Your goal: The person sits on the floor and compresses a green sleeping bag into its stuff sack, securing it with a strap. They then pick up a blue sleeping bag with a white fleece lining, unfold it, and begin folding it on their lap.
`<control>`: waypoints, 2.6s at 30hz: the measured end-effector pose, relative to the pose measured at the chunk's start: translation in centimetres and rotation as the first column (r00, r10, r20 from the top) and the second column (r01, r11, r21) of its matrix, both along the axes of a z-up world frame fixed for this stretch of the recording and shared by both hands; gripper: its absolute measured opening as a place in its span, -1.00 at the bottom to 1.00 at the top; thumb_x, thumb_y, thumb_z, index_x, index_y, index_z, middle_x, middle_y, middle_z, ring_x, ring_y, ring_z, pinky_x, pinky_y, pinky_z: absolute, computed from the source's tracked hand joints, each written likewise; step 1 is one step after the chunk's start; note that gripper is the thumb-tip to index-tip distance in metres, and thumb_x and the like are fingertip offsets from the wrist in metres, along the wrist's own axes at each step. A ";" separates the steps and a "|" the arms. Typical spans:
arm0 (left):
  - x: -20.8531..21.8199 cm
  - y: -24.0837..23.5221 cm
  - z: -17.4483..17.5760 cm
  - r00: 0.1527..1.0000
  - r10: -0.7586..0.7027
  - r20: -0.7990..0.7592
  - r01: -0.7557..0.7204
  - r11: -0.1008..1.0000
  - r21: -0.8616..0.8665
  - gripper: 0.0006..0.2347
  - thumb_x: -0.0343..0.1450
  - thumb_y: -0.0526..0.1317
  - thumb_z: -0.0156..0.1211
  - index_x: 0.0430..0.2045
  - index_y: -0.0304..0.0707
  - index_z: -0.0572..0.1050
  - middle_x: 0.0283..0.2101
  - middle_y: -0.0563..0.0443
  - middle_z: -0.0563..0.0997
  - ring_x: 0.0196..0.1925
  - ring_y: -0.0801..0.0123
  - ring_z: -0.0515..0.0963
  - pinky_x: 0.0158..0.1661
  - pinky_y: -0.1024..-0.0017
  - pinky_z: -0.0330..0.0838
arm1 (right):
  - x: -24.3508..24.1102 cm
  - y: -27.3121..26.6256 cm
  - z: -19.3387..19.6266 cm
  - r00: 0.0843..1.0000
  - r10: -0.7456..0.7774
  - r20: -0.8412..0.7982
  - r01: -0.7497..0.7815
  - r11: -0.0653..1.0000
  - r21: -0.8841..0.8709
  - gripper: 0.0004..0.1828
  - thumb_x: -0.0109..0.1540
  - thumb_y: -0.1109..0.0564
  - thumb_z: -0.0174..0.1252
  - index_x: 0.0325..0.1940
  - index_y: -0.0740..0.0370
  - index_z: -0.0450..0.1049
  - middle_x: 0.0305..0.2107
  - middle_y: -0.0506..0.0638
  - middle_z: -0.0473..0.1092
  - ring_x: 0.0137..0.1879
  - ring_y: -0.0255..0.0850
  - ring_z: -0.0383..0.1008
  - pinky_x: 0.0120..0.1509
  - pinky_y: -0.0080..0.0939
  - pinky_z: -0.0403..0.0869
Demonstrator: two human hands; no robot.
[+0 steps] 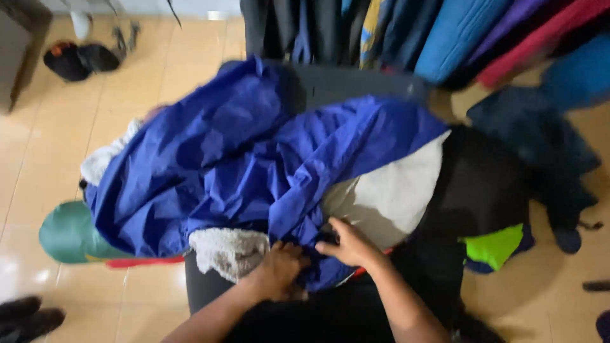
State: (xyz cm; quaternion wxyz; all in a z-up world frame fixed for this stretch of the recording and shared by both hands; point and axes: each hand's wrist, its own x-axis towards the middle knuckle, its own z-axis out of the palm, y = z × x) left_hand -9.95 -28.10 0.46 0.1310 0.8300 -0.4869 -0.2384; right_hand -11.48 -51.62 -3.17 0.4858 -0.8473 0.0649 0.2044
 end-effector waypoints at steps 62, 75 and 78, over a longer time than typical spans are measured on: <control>5.8 5.2 1.2 0.916 0.294 0.273 -0.370 0.881 0.295 -0.32 0.03 0.14 0.43 0.05 0.11 0.36 0.33 -0.21 0.06 0.39 0.05 0.00 0.27 -0.17 -0.22 | 3.2 -12.4 -0.5 0.666 -0.083 0.741 0.344 0.916 -0.207 -0.48 -0.03 0.39 0.16 0.01 0.20 0.37 -0.21 0.05 0.39 0.01 -0.05 0.36 0.25 -0.17 0.22; 11.6 8.7 6.1 0.604 0.777 0.177 -0.628 0.600 -0.495 -0.87 0.20 -0.20 0.22 -0.46 0.04 0.44 -0.53 0.08 0.54 -0.39 0.12 0.60 -0.35 0.24 0.47 | 5.2 -3.4 -5.9 0.900 0.053 0.432 0.308 0.625 -0.717 -0.30 0.02 0.19 0.09 0.29 0.08 0.24 0.10 0.19 0.32 0.23 0.14 0.25 0.32 0.17 0.04; 12.7 11.5 7.6 0.517 0.850 0.099 -0.655 0.468 -0.593 -0.94 0.25 -0.26 0.16 -0.52 -0.10 0.41 -0.53 -0.11 0.51 -0.38 -0.07 0.55 -0.37 0.11 0.37 | 5.7 -12.0 -7.2 0.716 0.060 0.696 0.641 0.337 -0.689 -0.78 -0.02 0.00 0.28 -0.35 0.04 0.47 -0.34 0.15 0.44 -0.22 0.06 0.34 -0.15 0.06 0.28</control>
